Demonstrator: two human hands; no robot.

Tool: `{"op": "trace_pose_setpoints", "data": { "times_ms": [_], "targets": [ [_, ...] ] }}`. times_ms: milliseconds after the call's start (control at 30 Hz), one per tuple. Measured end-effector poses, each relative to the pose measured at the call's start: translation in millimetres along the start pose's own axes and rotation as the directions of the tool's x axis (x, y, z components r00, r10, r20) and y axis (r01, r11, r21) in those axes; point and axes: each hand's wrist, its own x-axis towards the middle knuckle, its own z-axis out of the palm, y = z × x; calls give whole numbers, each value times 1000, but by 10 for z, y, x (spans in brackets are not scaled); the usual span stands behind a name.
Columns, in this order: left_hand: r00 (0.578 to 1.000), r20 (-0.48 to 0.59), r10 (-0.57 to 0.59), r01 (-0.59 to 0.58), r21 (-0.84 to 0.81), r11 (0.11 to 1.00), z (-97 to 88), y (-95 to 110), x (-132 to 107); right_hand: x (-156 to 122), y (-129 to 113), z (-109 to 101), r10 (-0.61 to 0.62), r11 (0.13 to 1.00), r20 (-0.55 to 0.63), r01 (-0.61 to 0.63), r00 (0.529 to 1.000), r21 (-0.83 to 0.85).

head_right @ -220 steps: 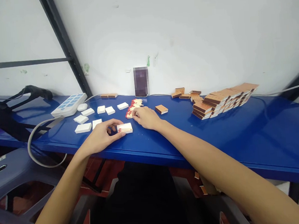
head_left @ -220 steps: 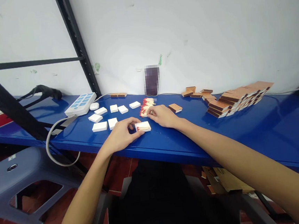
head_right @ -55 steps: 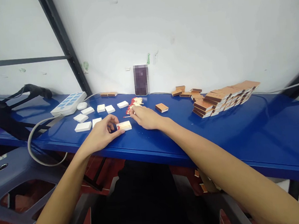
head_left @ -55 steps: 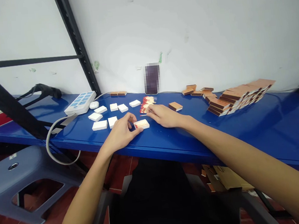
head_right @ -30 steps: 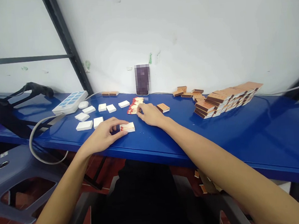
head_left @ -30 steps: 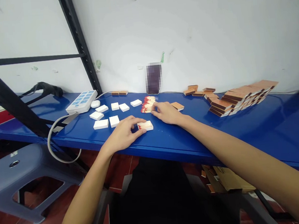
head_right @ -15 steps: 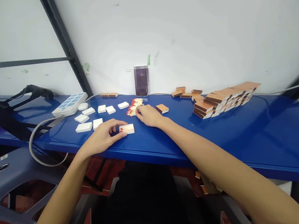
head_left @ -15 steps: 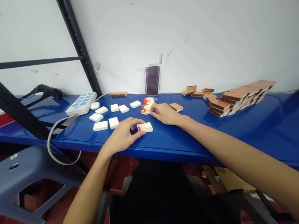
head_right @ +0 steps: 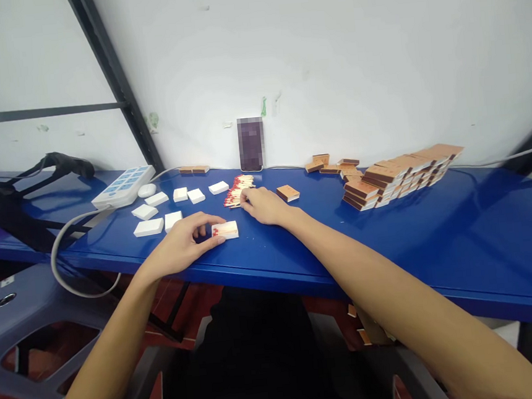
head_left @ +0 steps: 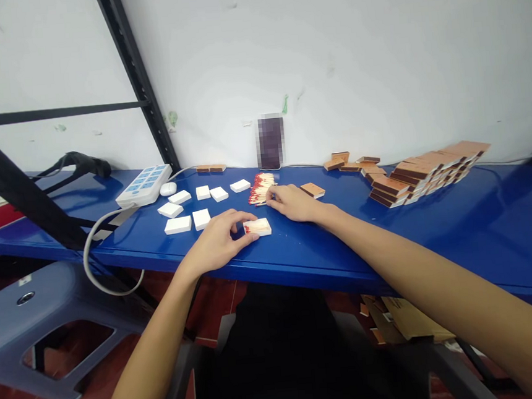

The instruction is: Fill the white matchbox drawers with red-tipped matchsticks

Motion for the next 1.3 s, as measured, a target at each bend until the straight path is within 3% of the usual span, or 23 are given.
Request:
{"op": "trace_pose_setpoints", "data": {
  "times_ms": [233, 433, 600, 700, 800, 900, 1067, 1300],
  "targets": [
    [996, -51, -69, 68, -16, 998, 16, -11, 11, -99, -34, -47, -37, 996, 69, 42, 997, -79],
    [982, -110, -151, 149, -26, 988, 28, -34, 38, -225, -224, -112, -186, 981, -2, 186, 983, 47],
    [989, -82, -127, 125, -28, 992, 16, -29, 34, -255, -338, -67, -255, 960, 82, 242, 963, 141],
    [991, -74, -110, 110, -7, 994, 10, -21, 28, -202, -258, -41, -221, 965, 8, 217, 975, 150],
    [994, -70, -84, 85, 5, 996, 7, -15, 25, -131, -94, -21, -111, 992, -75, 114, 991, 44],
    [996, -52, -70, 71, 8, 997, 3, -3, 25, -85, 39, 3, -48, 998, -45, 47, 998, -29],
    [992, -54, -111, 111, -6, 994, -1, 11, 20, -39, 43, 50, -73, 997, -13, 73, 997, -40],
    [994, -52, -92, 92, 5, 996, 5, -8, 19, 101, -51, 146, -84, 995, -113, 77, 990, -61]
  ]
}}
